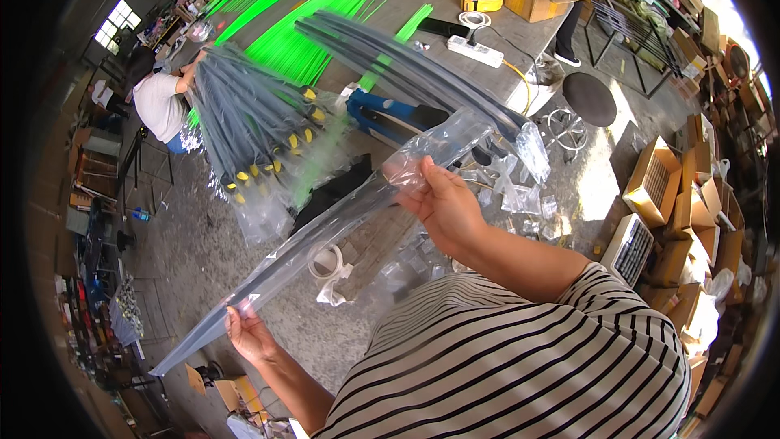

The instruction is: The person wraps long, dark poles with clear plastic film using a handheld wrapping machine. They repeatedly pick up poles, feed them into the machine, and rotate the handle to apply the film before placing the wrapped poles on a table.

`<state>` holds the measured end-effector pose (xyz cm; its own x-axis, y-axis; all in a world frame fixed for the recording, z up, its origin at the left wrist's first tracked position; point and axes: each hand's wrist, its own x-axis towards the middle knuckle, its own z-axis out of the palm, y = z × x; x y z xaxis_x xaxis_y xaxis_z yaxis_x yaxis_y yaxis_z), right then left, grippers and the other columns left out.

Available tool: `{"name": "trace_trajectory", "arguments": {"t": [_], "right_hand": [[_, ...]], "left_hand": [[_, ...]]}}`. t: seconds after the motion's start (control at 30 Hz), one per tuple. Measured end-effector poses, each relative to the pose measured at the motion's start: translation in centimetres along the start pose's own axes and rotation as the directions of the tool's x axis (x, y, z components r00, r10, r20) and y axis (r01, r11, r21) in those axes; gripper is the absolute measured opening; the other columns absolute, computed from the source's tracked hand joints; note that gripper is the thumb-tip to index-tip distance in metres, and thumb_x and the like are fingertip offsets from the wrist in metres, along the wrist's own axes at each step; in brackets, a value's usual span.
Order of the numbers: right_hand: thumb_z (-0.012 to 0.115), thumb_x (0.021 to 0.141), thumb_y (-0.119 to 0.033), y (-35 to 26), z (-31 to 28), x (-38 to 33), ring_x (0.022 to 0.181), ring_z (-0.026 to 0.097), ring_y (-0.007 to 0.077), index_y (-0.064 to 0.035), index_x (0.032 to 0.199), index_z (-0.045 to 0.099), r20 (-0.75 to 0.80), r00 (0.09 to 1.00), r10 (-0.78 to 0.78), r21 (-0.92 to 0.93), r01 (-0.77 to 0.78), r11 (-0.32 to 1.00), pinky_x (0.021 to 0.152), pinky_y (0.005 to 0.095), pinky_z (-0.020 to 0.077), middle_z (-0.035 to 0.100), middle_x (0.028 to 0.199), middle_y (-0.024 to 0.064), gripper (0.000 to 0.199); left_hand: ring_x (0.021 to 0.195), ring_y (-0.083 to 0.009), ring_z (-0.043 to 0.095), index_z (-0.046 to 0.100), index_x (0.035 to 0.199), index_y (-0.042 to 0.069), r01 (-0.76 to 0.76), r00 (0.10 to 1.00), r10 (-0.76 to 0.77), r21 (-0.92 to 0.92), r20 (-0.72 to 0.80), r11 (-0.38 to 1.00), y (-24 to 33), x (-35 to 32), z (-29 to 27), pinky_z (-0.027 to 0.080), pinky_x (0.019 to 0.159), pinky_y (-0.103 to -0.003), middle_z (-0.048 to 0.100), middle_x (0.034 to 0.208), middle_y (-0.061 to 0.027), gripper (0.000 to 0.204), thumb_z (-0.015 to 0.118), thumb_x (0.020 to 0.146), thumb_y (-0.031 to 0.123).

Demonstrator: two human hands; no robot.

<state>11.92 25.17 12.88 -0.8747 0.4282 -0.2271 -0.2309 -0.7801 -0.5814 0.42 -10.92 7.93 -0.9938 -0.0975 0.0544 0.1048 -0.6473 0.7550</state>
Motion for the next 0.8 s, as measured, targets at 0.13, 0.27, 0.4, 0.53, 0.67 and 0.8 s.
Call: {"name": "trace_trajectory", "arguments": {"t": [0.13, 0.27, 0.4, 0.53, 0.67, 0.8], "right_hand": [[0.048, 0.087, -0.033, -0.2, -0.1, 0.3, 0.105, 0.05, 0.019, 0.0004, 0.108, 0.049, -0.034, 0.999, 0.024, 0.03, -0.023, 0.999, 0.09, 0.0313, 0.0371, 0.056, 0.109, 0.0096, 0.039], [0.054, 0.084, -0.031, 0.0, -0.2, 0.6, 0.099, 0.052, 0.0164, -0.0023, 0.104, 0.052, -0.075, 0.997, 0.036, -0.02, -0.037, 0.999, 0.087, 0.03, 0.0382, 0.057, 0.103, 0.0067, 0.035], [0.057, 0.083, -0.027, 0.3, -1.5, 1.4, 0.092, 0.054, 0.0149, -0.0034, 0.099, 0.054, -0.09, 0.995, 0.04, 0.063, -0.034, 0.997, 0.085, 0.0293, 0.0396, 0.059, 0.097, 0.0047, 0.028], [0.054, 0.085, -0.021, 0.1, -1.5, 2.1, 0.09, 0.055, 0.0156, -0.0012, 0.097, 0.054, -0.116, 0.992, 0.054, 0.071, -0.046, 0.996, 0.083, 0.0295, 0.0417, 0.059, 0.094, 0.006, 0.023], [0.05, 0.087, -0.018, 0.6, -2.6, 2.9, 0.088, 0.056, 0.0167, 0.0014, 0.099, 0.053, -0.079, 0.997, 0.008, 0.12, 0.001, 0.993, 0.082, 0.0288, 0.0439, 0.059, 0.095, 0.0087, 0.023], [0.048, 0.088, -0.017, 0.8, -2.9, 2.5, 0.09, 0.056, 0.0193, 0.0044, 0.103, 0.05, -0.08, 0.997, -0.022, 0.122, 0.031, 0.992, 0.084, 0.0317, 0.0434, 0.058, 0.097, 0.011, 0.027]], "left_hand": [[0.095, -0.0198, 0.054, 0.053, 0.099, -0.007, -0.003, 1.0, 0.003, -0.003, -0.018, 1.0, -0.3, -0.3, -0.7, 0.045, 0.089, -0.037, 0.053, 0.107, -0.0136, 0.019, 0.052, 0.082, 0.002], [0.097, -0.0198, 0.053, 0.057, 0.095, -0.004, -0.02, 0.999, 0.021, -0.005, 0.025, 1.0, -0.8, -0.5, -1.7, 0.043, 0.091, -0.037, 0.053, 0.109, -0.0127, 0.016, 0.055, 0.081, 0.002], [0.099, -0.0198, 0.052, 0.06, 0.089, -0.001, -0.002, 1.0, 0.002, 0.0, 0.03, 1.0, -1.0, -1.2, -1.2, 0.041, 0.093, -0.038, 0.053, 0.11, -0.0108, 0.011, 0.057, 0.079, 0.001], [0.099, -0.0191, 0.052, 0.06, 0.088, 0.0, -0.002, 1.0, 0.002, -0.011, 0.027, 1.0, -1.1, -1.9, -0.3, 0.042, 0.092, -0.037, 0.053, 0.11, -0.0094, 0.011, 0.057, 0.078, 0.001], [0.097, -0.0184, 0.053, 0.059, 0.093, -0.001, -0.02, 0.998, 0.02, -0.004, 0.057, 1.0, -1.4, -2.5, 0.1, 0.042, 0.092, -0.035, 0.055, 0.107, -0.0097, 0.016, 0.057, 0.078, 0.0], [0.097, -0.0182, 0.053, 0.054, 0.103, -0.002, -0.001, 0.998, 0.002, -0.01, 0.061, 1.0, -1.7, -2.9, 0.2, 0.042, 0.092, -0.034, 0.055, 0.105, -0.0099, 0.026, 0.057, 0.078, 0.0]]}}
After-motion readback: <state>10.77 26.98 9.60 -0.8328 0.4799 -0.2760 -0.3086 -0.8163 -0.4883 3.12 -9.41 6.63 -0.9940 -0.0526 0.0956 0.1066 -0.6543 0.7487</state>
